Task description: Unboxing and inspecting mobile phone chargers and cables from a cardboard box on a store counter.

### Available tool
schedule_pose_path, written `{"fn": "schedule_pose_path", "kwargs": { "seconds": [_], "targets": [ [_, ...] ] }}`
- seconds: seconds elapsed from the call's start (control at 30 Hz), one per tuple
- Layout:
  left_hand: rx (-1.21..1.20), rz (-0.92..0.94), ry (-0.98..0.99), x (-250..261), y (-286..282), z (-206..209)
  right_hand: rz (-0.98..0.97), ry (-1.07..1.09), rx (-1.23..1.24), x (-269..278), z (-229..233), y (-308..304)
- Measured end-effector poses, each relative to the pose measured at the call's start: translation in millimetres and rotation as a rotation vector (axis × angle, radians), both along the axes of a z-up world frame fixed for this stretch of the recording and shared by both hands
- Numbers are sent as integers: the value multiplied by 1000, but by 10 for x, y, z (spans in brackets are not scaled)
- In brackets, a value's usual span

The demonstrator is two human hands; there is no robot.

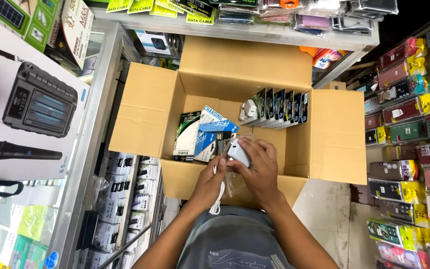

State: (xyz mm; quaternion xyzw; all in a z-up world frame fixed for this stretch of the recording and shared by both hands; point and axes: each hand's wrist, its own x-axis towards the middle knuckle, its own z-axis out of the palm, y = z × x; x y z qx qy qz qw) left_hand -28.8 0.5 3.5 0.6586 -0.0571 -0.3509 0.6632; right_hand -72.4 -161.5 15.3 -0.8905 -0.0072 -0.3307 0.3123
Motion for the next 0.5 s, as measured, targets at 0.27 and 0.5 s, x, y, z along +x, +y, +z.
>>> {"fn": "schedule_pose_path", "kwargs": {
  "seconds": [0.27,0.5],
  "targets": [
    [-79,20,38,80,91,-34,-24,32,66,2,183,-65],
    [-70,-108,22,136,148,-86,247,551,1132,-38,-206,-413]
  ]
}}
